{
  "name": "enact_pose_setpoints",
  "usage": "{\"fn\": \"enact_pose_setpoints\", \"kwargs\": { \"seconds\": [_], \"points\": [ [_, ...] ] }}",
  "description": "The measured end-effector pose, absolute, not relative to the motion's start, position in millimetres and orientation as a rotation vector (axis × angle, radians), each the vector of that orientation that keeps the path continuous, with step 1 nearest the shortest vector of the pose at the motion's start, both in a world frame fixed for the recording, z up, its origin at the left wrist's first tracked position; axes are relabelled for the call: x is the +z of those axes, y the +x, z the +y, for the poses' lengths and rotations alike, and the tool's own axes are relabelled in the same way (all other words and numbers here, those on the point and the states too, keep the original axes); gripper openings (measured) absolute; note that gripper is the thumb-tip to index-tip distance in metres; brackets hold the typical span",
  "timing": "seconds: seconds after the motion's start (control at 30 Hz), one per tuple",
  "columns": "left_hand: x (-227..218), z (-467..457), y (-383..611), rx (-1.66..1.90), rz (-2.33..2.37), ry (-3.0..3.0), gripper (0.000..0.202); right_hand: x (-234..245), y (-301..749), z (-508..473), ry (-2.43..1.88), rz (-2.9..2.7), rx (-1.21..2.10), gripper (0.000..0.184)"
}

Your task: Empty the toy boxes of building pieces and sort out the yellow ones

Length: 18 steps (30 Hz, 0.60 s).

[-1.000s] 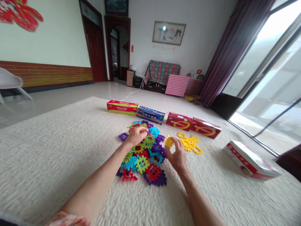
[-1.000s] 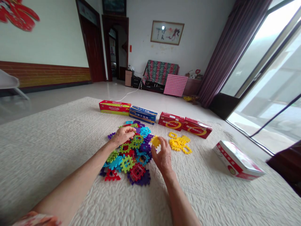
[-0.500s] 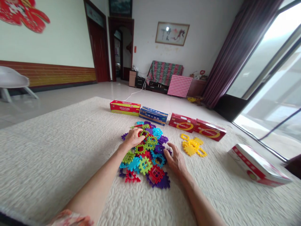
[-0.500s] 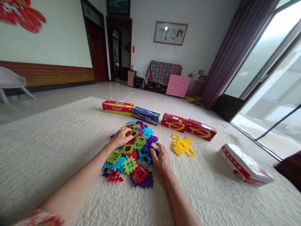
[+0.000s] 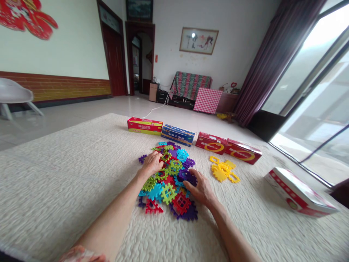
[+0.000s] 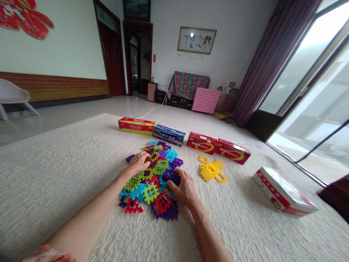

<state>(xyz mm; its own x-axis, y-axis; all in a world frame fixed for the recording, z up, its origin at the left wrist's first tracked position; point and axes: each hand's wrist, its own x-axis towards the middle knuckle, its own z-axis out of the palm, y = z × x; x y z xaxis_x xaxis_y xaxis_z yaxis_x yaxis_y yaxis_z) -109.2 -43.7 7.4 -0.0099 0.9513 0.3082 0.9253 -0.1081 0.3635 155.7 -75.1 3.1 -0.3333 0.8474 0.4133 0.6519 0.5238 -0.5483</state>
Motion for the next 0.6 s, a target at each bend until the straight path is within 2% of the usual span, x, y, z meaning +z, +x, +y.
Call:
{"fn": "enact_pose_setpoints", "kwargs": {
  "seconds": [0.37,0.6],
  "points": [
    [7.5,-40.3,-113.8,0.698,2.144,2.139,0.032,-2.4,154.2,-68.9,-1.086,-1.897,0.614,0.032],
    [7.5,-38.4,-113.8,0.706,2.121,2.153,0.029,-4.6,151.9,-64.0,-1.133,-1.603,0.901,0.034]
  ]
}}
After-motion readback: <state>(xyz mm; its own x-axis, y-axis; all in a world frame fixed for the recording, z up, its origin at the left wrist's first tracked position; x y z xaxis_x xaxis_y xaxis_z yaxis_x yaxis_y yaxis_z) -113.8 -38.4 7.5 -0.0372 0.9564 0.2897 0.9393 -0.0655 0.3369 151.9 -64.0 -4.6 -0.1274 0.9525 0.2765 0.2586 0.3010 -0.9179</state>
